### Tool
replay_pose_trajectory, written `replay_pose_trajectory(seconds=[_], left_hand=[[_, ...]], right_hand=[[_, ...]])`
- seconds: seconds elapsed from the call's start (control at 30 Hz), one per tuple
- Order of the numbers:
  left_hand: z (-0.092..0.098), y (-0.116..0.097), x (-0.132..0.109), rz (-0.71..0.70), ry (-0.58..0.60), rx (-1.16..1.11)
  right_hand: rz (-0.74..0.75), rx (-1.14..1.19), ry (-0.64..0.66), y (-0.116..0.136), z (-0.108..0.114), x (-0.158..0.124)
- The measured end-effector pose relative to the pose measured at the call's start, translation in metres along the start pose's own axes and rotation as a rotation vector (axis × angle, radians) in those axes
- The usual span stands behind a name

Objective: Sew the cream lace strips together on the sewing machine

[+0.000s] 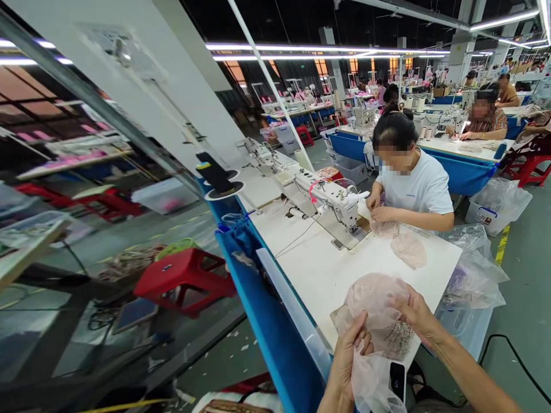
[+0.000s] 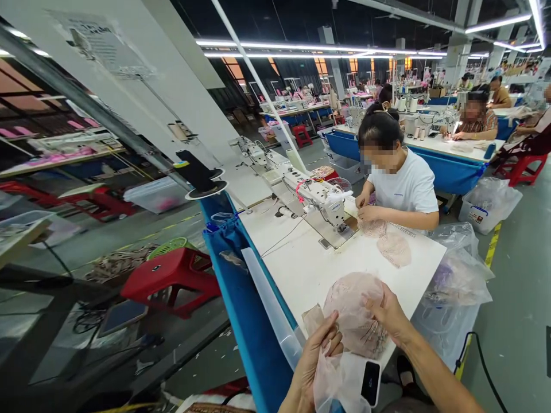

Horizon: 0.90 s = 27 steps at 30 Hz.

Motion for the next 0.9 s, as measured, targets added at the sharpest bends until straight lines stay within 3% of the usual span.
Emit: replay_pose_trajectory(seconds=[0.1, 0.2, 0.27, 0.37, 0.43, 0.5, 0.6, 0.7, 0.8, 0.9], left_hand=[[-0.002, 0.006, -0.004, 0.050, -0.016, -0.133], [-0.007, 0.010, -0.002, 0.081, -0.007, -0.147], [-0.011, 0.011, 0.000, 0.077, -0.035, -0.163], [-0.022, 0.012, -0.001, 0.098, -0.056, -0.194], [-0.034, 0.011, -0.004, 0.119, -0.022, -0.202], [-0.044, 0.009, -0.008, 0.123, 0.023, -0.217], [-0.047, 0.007, -0.013, 0.104, 0.059, -0.217], [-0.027, -0.009, -0.015, -0.075, -0.046, -0.116], [-0.004, -0.035, -0.024, -0.345, -0.197, 0.063], [-0.008, -0.038, -0.030, -0.368, -0.139, 0.255]], right_hand=[[-0.035, -0.182, -0.058, -0.012, 0.026, 0.013], [0.091, -0.482, -0.154, -0.004, 0.052, 0.019], [0.286, -0.657, -0.041, 0.010, 0.042, 0.016], [0.616, -0.895, 0.140, 0.027, 0.011, 0.001], [0.791, -1.009, 0.111, 0.034, -0.003, -0.006], [0.843, -0.995, 0.053, 0.038, -0.010, -0.005], [0.637, -0.797, 0.028, 0.039, -0.007, 0.014], [0.404, -0.728, 0.079, 0.043, -0.005, 0.027], [0.206, -0.821, 0.213, 0.050, -0.010, 0.032], [-0.024, -0.917, 0.416, 0.046, -0.021, 0.027]])
Point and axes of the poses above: each hand's wrist, its own x-axis towards the middle knuckle, its own z-axis out of the back of the hand, y = z × x, the point moved 9 cm from there along x, towards the middle knuckle, and after that the axes turned 11 degrees about -x, right-handed, at the moved point
